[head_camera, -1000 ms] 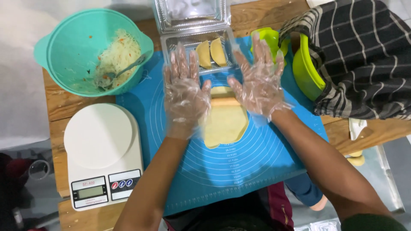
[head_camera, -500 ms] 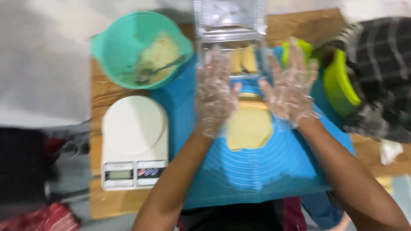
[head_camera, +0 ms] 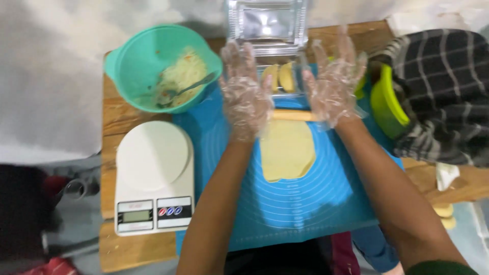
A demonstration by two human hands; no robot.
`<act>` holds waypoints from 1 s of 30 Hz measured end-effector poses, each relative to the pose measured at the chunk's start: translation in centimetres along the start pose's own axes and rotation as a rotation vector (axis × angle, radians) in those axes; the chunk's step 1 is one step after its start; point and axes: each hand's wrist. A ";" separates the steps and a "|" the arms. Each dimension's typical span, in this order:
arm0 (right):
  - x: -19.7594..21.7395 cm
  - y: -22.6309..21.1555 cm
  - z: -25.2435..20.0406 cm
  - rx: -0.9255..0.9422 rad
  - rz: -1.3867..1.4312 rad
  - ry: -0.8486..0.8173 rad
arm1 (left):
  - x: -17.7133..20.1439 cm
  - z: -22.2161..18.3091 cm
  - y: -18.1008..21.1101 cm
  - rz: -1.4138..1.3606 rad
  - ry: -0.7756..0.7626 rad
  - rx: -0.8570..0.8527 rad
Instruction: Rolling out dough, adding filling with a spoon, and using a plastic mold to shape and seal pastries.
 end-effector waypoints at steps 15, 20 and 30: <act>3.6 -2.3 1.5 0.005 0.280 0.038 | 3.2 -2.8 -3.8 -0.265 -0.099 -0.221; 6.3 -1.7 -1.1 0.144 0.890 -0.028 | -1.6 -5.9 -5.2 -0.449 0.458 -0.630; 4.9 0.6 -3.9 0.308 0.002 -0.423 | 0.6 -4.4 -3.9 -0.140 0.216 -0.668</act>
Point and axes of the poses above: each hand's wrist, its own z-axis towards the middle knuckle, its own x-axis out of the back of the hand, y = z × x, and after that the axes turned 15 degrees about y, right-handed
